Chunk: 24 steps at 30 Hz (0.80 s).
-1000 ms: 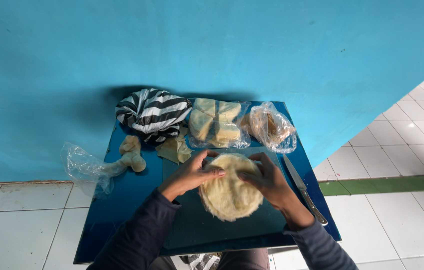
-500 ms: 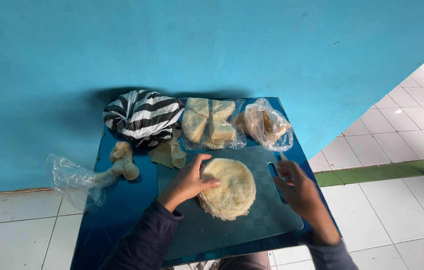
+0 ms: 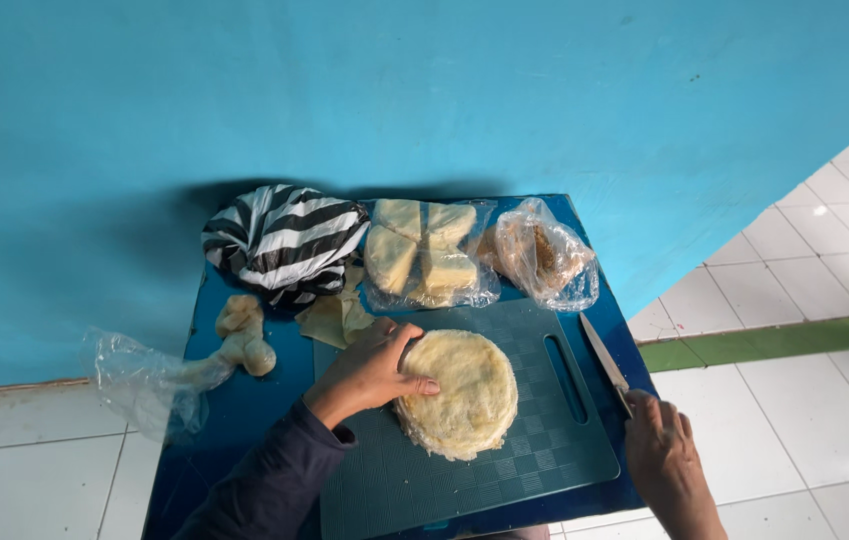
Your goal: The person peels thin skin layers off a round stack of dough by hand, setting the peeled pieces aside, then cuts the dough disc into wedge portions with a knife on a cutting board and wraps the cut pieces in plastic sheeting on the table.
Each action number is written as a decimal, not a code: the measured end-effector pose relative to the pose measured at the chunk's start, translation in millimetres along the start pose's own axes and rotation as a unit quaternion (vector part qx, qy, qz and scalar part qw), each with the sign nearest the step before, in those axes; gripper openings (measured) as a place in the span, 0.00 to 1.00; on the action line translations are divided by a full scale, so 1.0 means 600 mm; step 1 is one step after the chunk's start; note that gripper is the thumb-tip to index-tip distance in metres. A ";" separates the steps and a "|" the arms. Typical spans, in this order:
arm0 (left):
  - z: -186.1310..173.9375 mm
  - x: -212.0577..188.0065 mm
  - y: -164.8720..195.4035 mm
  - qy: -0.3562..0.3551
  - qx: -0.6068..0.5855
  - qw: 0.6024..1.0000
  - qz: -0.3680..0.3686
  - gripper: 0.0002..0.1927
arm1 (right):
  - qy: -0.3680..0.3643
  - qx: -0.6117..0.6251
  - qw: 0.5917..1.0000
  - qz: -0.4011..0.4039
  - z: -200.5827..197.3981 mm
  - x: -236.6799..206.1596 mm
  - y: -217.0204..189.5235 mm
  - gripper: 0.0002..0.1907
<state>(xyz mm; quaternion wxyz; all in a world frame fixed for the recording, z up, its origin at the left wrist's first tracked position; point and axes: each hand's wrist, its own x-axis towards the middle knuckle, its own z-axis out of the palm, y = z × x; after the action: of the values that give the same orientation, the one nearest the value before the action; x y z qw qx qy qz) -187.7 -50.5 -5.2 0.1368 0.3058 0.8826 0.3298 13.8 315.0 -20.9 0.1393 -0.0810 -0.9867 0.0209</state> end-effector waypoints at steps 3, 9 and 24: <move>-0.009 0.007 -0.008 -0.007 0.003 0.999 0.041 0.41 | 0.068 0.032 0.994 0.076 -0.004 0.005 -0.002 0.14; 0.022 -0.022 -0.025 0.121 -0.054 0.966 0.221 0.39 | 0.014 0.281 0.931 0.232 -0.039 -0.022 -0.026 0.08; 0.017 -0.040 -0.004 0.132 -0.121 0.963 0.199 0.48 | -0.052 0.126 0.990 -0.031 -0.017 -0.008 -0.252 0.22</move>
<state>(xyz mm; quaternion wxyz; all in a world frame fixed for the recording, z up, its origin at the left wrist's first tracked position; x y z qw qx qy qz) -165.9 -62.1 -13.3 -0.0131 0.4102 0.7675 0.4925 -2.2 165.1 -2.4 0.0974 -0.0307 -0.9842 0.1445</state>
